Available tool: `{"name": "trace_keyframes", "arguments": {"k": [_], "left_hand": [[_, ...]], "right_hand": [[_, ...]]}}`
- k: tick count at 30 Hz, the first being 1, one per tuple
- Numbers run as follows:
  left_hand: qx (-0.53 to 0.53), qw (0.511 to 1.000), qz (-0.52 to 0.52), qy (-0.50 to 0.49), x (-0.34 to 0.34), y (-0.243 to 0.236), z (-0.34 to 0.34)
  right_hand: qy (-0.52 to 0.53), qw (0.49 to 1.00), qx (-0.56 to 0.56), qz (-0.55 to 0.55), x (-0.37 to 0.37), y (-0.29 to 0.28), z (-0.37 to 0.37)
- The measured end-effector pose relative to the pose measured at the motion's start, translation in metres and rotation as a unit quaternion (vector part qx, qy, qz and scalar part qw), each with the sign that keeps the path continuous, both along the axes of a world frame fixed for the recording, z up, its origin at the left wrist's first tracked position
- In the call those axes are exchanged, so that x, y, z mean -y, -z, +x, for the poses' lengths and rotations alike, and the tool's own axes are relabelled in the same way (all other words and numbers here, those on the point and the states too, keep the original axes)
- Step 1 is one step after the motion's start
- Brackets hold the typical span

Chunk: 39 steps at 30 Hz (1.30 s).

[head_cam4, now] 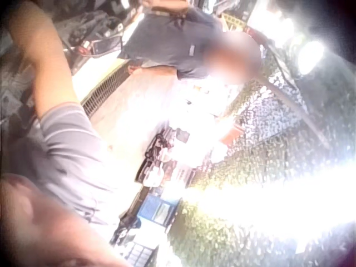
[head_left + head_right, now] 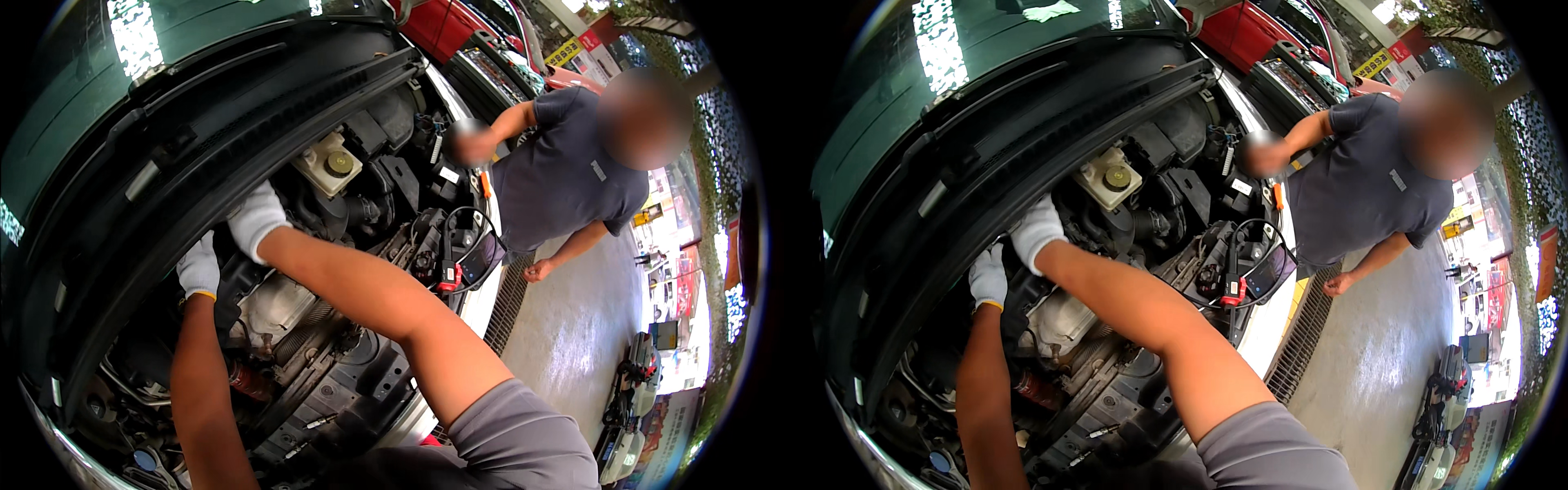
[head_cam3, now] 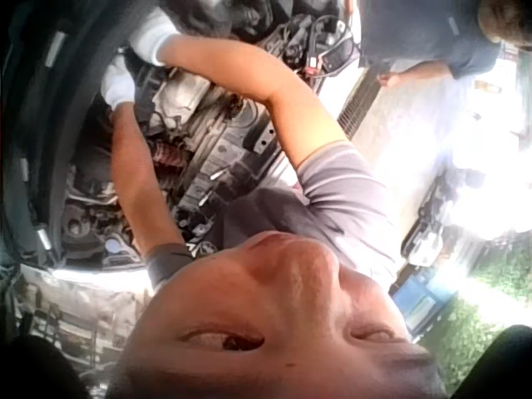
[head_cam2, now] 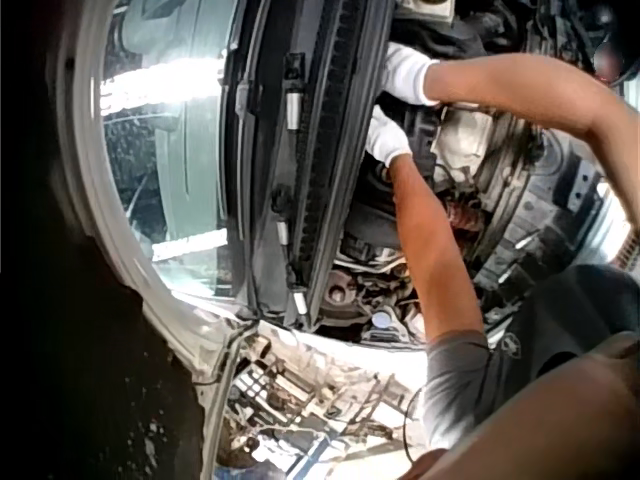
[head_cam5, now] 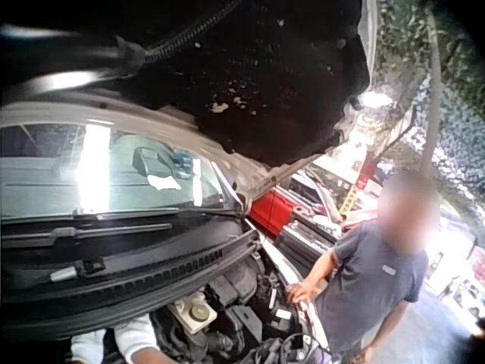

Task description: The person works on a car engine with the hood open, using a wrench to tighten bolts and adjusting hoses and components. Another person stands nearby holding a diagnostic device. The camera wearer uses tools to manipulate parts within the engine bay.

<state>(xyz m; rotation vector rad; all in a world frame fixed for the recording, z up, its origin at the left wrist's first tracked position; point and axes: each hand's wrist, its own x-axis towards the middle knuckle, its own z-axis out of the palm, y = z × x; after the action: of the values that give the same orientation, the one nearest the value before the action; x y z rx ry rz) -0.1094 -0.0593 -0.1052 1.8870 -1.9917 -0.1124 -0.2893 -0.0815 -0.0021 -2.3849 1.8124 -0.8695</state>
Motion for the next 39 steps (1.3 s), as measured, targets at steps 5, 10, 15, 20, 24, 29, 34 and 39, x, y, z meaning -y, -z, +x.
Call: {"name": "trace_keyframes", "arguments": {"k": [5,10,15,20,24,29,34,39], "left_hand": [[-0.258,0.965,0.045,-0.02,0.013,0.028,0.025],[0.114,0.987,-0.076,0.084,0.004,0.0,0.002],[-0.066,0.993,-0.09,-0.029,-0.002,0.018,0.023],[0.006,1.0,-0.01,0.004,-0.001,-0.009,-0.006],[-0.08,0.994,0.056,-0.037,-0.004,-0.019,-0.002],[-0.031,0.998,0.037,0.033,-0.004,-0.03,-0.017],[0.011,0.993,0.116,0.002,-0.011,-0.052,-0.003],[0.081,0.996,0.008,0.041,-0.006,-0.016,-0.004]], "right_hand": [[-0.001,0.961,-0.041,0.275,-0.033,-0.043,0.05],[-0.053,0.983,-0.165,0.067,-0.01,-0.03,-0.007],[-0.168,0.884,-0.092,0.427,-0.047,-0.079,0.049],[-0.023,0.955,-0.231,0.185,-0.012,-0.049,0.014],[-0.084,0.891,-0.196,0.401,-0.053,-0.071,0.049],[0.011,0.986,-0.089,0.142,-0.007,-0.054,0.0],[-0.104,0.877,-0.278,0.379,-0.051,-0.091,0.044],[0.004,0.997,-0.054,-0.055,0.007,-0.021,0.015]]}}
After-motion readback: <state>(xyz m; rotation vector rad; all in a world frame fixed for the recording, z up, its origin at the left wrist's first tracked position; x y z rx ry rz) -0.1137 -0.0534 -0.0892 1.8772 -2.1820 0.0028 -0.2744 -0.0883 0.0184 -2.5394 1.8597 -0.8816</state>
